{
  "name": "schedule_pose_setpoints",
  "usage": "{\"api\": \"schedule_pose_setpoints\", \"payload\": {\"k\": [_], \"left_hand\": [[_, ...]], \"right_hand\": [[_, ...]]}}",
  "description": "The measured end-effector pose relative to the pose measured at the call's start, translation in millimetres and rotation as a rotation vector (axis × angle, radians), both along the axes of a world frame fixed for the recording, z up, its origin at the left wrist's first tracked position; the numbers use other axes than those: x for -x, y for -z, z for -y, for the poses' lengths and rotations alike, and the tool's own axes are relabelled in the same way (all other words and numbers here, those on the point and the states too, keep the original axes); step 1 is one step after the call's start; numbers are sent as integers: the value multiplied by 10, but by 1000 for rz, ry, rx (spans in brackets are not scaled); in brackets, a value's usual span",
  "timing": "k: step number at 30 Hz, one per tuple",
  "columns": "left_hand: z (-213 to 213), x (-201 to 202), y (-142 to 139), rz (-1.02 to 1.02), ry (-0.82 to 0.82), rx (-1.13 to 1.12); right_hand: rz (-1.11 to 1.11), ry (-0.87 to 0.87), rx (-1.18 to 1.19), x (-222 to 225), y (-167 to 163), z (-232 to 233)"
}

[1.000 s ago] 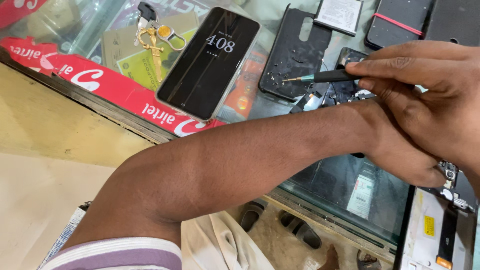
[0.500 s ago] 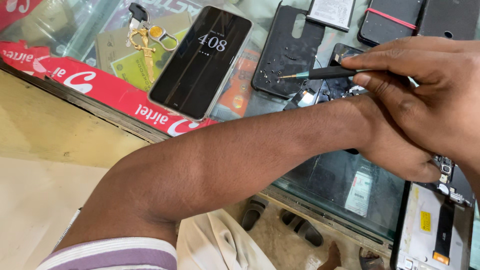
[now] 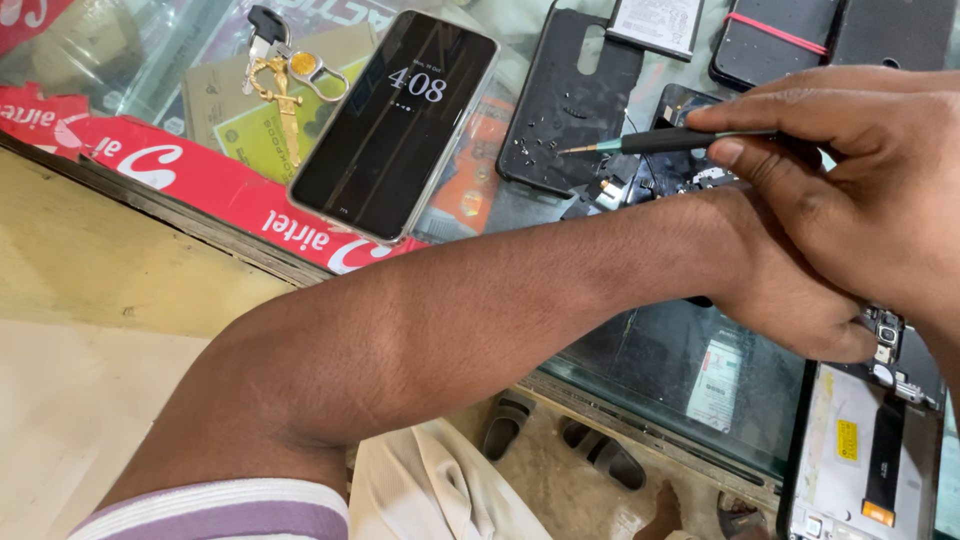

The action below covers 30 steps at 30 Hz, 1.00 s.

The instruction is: The person is repairing a smartphone by installing a camera module into the phone's chassis. They use a screwdriver to secure the module with screws and adjust the internal components.

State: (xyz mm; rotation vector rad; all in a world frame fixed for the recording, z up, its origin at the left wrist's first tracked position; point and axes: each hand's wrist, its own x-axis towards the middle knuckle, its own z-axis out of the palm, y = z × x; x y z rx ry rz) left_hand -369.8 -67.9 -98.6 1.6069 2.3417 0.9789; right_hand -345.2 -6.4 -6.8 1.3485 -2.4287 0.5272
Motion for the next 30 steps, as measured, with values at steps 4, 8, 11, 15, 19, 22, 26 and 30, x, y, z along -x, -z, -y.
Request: {"api": "schedule_pose_setpoints", "payload": {"k": [4, 8, 11, 15, 19, 22, 26, 30], "left_hand": [[11, 0, -2, 49, -25, 52], [33, -30, -67, 57, -43, 100], [52, -45, -125, 79, -23, 135], [119, -61, -153, -136, -98, 70], [143, -124, -278, -591, -203, -169], [145, -181, -458, -261, -229, 165], [219, -221, -590, -85, -236, 259], [222, -223, -561, -133, -188, 107]], "right_hand": [[4, 2, 7, 10, 9, -8], [10, 11, 15, 3, 10, -24], [18, 6, 31, 3, -8, -39], [-8, 27, 57, 20, -55, -157], [193, 212, 173, 37, -89, -566], [264, 186, 249, 57, -73, -1093], [321, 179, 211, 206, -41, -1916], [238, 266, 59, 309, 99, -2629]]}}
